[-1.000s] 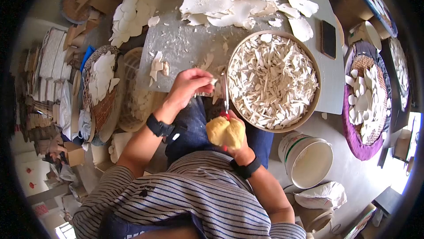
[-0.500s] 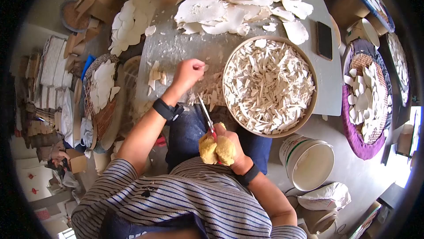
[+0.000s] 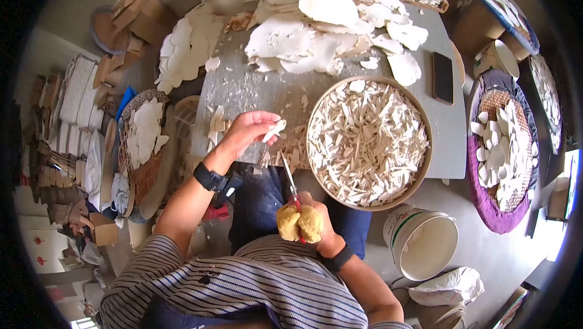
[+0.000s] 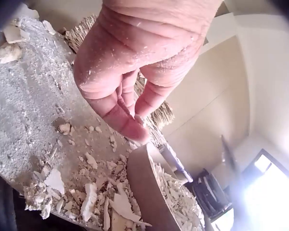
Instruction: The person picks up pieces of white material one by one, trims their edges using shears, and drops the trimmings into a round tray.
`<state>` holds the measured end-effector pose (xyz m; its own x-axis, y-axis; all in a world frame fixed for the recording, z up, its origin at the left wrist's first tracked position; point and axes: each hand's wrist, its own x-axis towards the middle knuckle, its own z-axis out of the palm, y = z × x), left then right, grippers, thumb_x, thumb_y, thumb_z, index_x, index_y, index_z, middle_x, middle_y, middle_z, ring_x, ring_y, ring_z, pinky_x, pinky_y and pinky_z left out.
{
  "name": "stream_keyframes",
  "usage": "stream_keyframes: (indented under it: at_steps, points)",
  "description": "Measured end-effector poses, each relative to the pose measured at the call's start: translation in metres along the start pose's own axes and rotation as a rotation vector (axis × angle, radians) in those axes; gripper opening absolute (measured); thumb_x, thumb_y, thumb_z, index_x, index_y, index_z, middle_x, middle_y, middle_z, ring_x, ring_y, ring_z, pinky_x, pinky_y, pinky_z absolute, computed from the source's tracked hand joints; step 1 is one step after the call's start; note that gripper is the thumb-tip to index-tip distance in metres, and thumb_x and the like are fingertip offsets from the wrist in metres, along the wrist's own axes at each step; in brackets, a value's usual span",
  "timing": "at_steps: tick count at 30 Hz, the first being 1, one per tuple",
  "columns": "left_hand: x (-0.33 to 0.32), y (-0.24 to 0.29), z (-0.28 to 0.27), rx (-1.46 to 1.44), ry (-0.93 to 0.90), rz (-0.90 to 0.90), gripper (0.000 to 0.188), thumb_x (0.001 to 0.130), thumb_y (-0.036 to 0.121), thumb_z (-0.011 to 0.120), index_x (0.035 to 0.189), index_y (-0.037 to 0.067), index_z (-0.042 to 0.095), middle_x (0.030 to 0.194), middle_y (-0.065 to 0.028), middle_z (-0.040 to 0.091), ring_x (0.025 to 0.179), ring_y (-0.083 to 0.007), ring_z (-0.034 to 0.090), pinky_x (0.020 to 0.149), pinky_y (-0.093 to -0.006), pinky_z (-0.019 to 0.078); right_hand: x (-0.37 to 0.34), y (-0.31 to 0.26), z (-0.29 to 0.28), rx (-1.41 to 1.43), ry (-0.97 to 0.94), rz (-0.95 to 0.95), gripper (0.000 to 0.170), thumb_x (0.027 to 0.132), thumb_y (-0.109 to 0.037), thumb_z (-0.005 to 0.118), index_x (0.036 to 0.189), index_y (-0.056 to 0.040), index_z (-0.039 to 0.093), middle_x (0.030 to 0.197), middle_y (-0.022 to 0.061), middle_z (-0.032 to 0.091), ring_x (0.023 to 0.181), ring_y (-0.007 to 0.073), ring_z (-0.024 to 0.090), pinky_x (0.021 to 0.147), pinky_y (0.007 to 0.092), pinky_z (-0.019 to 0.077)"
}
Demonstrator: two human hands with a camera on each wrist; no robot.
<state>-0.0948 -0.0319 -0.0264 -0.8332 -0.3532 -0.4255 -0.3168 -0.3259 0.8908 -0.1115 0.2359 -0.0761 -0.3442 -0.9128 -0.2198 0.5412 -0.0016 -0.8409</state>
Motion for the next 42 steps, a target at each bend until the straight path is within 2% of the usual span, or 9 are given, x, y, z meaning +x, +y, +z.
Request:
stream_keyframes:
  at_steps: [7,12,15,20,30,36,37,40,42]
  points:
    - [0.005,0.007,0.003,0.204,-0.11,-0.095,0.022,0.084,0.01,0.056,0.102,-0.003,0.058,0.085,-0.0082,0.064,0.065,-0.012,0.061,0.057,-0.023,0.0505,0.0,0.011,-0.01,0.172,0.032,0.079,0.015,0.094,-0.013,0.04,0.098,-0.0028,0.049,0.085,0.0067,0.058,0.075,0.018,0.06,0.069,0.0305,0.052]
    - [0.025,0.035,0.031,0.075,-0.346,0.001,0.039,0.084,0.023,0.062,0.111,-0.002,0.051,0.092,-0.0117,0.063,0.069,-0.0163,0.063,0.061,-0.0261,0.0521,0.001,0.002,-0.005,0.481,0.022,0.162,0.01,0.089,-0.01,0.049,0.095,-0.0024,0.052,0.088,0.0063,0.057,0.077,0.0165,0.059,0.07,0.0274,0.0492]
    - [0.062,0.047,0.013,-0.09,-0.088,-0.108,0.042,0.083,0.028,0.062,0.11,0.0,0.048,0.096,-0.0134,0.061,0.077,-0.0203,0.064,0.068,-0.0299,0.0534,0.0,0.003,-0.009,0.406,0.043,0.137,0.011,0.087,-0.008,0.051,0.096,-0.0012,0.052,0.093,0.0073,0.057,0.08,0.0168,0.058,0.072,0.0273,0.049]
    - [0.137,0.042,-0.031,-0.687,0.243,0.142,0.034,0.085,0.026,0.06,0.103,-0.002,0.051,0.098,-0.017,0.059,0.089,-0.0262,0.061,0.077,-0.0343,0.0526,0.001,0.024,-0.026,0.155,0.062,0.082,0.011,0.087,-0.008,0.052,0.095,-0.0008,0.052,0.091,0.0065,0.056,0.079,0.0157,0.057,0.072,0.0269,0.0483]
    - [0.075,0.044,-0.035,-0.119,0.437,0.514,0.02,0.086,0.015,0.059,0.101,0.001,0.056,0.089,-0.0081,0.063,0.08,-0.0159,0.062,0.07,-0.0267,0.0511,0.005,0.015,-0.02,0.391,0.051,0.167,0.013,0.085,-0.009,0.057,0.093,-0.001,0.051,0.09,0.0057,0.053,0.081,0.0138,0.054,0.072,0.0265,0.0464]
    - [0.033,0.02,-0.042,0.527,0.426,0.788,0.022,0.078,0.002,0.061,0.099,0.003,0.063,0.107,-0.009,0.06,0.1,-0.019,0.056,0.09,-0.0297,0.0429,0.008,0.023,-0.022,-0.183,0.01,0.03,0.011,0.086,-0.012,0.055,0.09,-0.0024,0.052,0.087,0.004,0.054,0.077,0.0132,0.054,0.07,0.0255,0.0462]
    - [0.029,0.01,-0.047,0.689,0.385,0.747,0.032,0.073,-0.007,0.055,0.099,0.008,0.066,0.118,-0.0098,0.054,0.114,-0.0226,0.048,0.097,-0.0319,0.0368,0.009,0.029,-0.02,0.023,0.025,0.046,0.007,0.086,-0.01,0.054,0.087,-0.0032,0.052,0.087,0.0036,0.054,0.076,0.0122,0.054,0.069,0.0249,0.0455]
    - [0.024,-0.011,-0.044,0.593,0.396,0.688,0.04,0.07,-0.018,0.046,0.094,0.006,0.067,0.118,-0.0069,0.054,0.112,-0.0187,0.048,0.095,-0.0296,0.0382,0.006,0.011,-0.014,-0.391,-0.022,-0.016,0.007,0.087,-0.011,0.054,0.085,-0.0039,0.052,0.086,0.0033,0.054,0.076,0.0109,0.052,0.068,0.0243,0.0446]
    - [0.012,-0.007,-0.041,0.469,0.295,0.605,0.041,0.07,-0.02,0.044,0.094,0.005,0.067,0.116,-0.0064,0.055,0.109,-0.0168,0.05,0.094,-0.0286,0.0392,0.003,0.019,-0.014,-0.081,0.004,0.045,0.016,0.086,-0.019,0.057,0.085,-0.0038,0.051,0.086,0.0039,0.054,0.077,0.0119,0.052,0.07,0.0254,0.0439]
